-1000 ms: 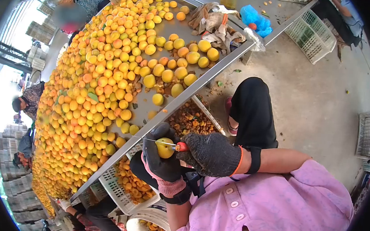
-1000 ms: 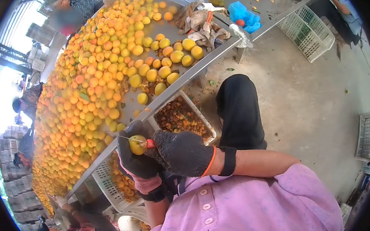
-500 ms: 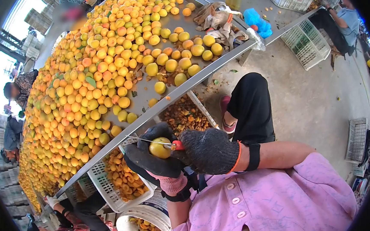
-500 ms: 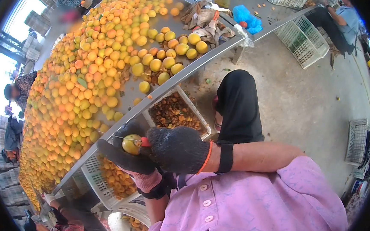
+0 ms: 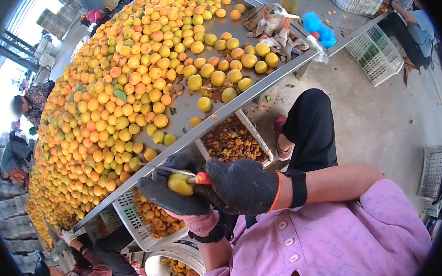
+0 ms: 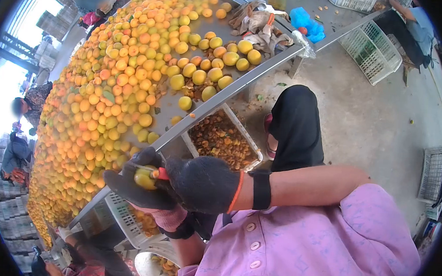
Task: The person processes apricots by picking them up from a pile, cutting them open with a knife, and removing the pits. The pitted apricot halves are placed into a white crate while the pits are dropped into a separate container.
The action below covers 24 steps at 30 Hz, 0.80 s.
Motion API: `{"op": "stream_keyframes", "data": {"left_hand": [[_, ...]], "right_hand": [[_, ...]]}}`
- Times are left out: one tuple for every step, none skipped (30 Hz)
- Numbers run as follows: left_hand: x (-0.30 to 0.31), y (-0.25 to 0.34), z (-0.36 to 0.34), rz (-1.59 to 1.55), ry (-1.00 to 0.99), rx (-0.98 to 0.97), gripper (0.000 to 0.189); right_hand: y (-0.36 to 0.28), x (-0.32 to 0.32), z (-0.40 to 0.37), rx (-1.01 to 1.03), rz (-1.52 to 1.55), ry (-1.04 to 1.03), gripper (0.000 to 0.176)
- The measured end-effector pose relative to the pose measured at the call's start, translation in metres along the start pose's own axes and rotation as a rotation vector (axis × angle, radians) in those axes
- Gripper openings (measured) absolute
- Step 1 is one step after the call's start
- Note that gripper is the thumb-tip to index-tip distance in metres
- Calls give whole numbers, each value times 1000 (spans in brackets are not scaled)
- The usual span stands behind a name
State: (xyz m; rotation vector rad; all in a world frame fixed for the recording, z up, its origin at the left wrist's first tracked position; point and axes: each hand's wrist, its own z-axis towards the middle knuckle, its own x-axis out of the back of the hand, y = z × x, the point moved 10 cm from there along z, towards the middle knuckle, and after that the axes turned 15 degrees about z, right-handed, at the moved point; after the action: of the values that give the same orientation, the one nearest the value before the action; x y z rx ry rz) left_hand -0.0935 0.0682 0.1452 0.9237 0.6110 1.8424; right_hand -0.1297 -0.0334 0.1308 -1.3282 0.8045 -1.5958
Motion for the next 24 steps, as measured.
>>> {"op": "stream_keyframes", "data": {"left_hand": [[4,-28,-5,-262,120,308,37],[4,-46,-3,-521,142,344,39],[10,-59,0,-513,143,338,39],[-7,-77,2,-803,12,465,51],[-25,-82,0,-1092,-129,588,69],[-31,-51,7,-1221,-135,738,71],[-33,-52,9,-1219,-123,730,71],[-32,-55,11,-1128,-115,693,72],[-32,-55,14,-1039,-111,657,73],[-11,-30,16,-388,50,576,78],[-20,-21,16,-390,48,573,78],[-20,-10,19,-299,86,499,79],[-16,1,23,-207,125,426,80],[-30,-2,18,-565,33,573,76],[-31,1,19,-564,31,571,76],[-33,-4,13,-634,67,664,75],[-37,-8,6,-701,102,758,73],[-38,-4,5,-697,97,755,73],[-37,5,7,-618,54,689,71],[-37,13,10,-540,13,622,69],[-38,11,9,-539,10,620,69],[-37,11,12,-483,-5,556,66],[-37,12,16,-428,-20,490,63],[-38,11,19,-429,-25,484,63]], "right_hand": [[6,-4,3,-73,130,-23,29],[6,-1,6,-67,135,-22,29],[1,-2,10,-27,480,-63,28],[-6,-2,14,20,823,-107,27],[-8,1,9,33,827,-111,27],[4,-12,-6,-224,1174,-220,26],[2,-28,-20,-504,1502,-336,26],[-10,-1,-11,-274,1193,-225,22],[-7,-2,-11,-272,1194,-227,22],[-4,8,-9,-155,868,-169,28],[-6,18,-8,-42,542,-107,35],[-3,21,-8,-85,410,-81,35],[-3,22,-9,-84,409,-79,35],[-1,24,-9,-89,297,-55,34],[1,26,-10,-94,187,-30,33],[4,25,-12,-93,190,-28,33],[2,26,-14,-25,119,3,30],[-2,28,-15,41,47,35,27],[-3,28,-16,42,49,40,27],[0,27,-17,5,35,23,25],[3,27,-17,-34,23,6,23],[2,30,-17,-32,24,10,23],[-2,34,-17,-10,20,6,23],[-3,37,-16,10,17,3,23]]}}
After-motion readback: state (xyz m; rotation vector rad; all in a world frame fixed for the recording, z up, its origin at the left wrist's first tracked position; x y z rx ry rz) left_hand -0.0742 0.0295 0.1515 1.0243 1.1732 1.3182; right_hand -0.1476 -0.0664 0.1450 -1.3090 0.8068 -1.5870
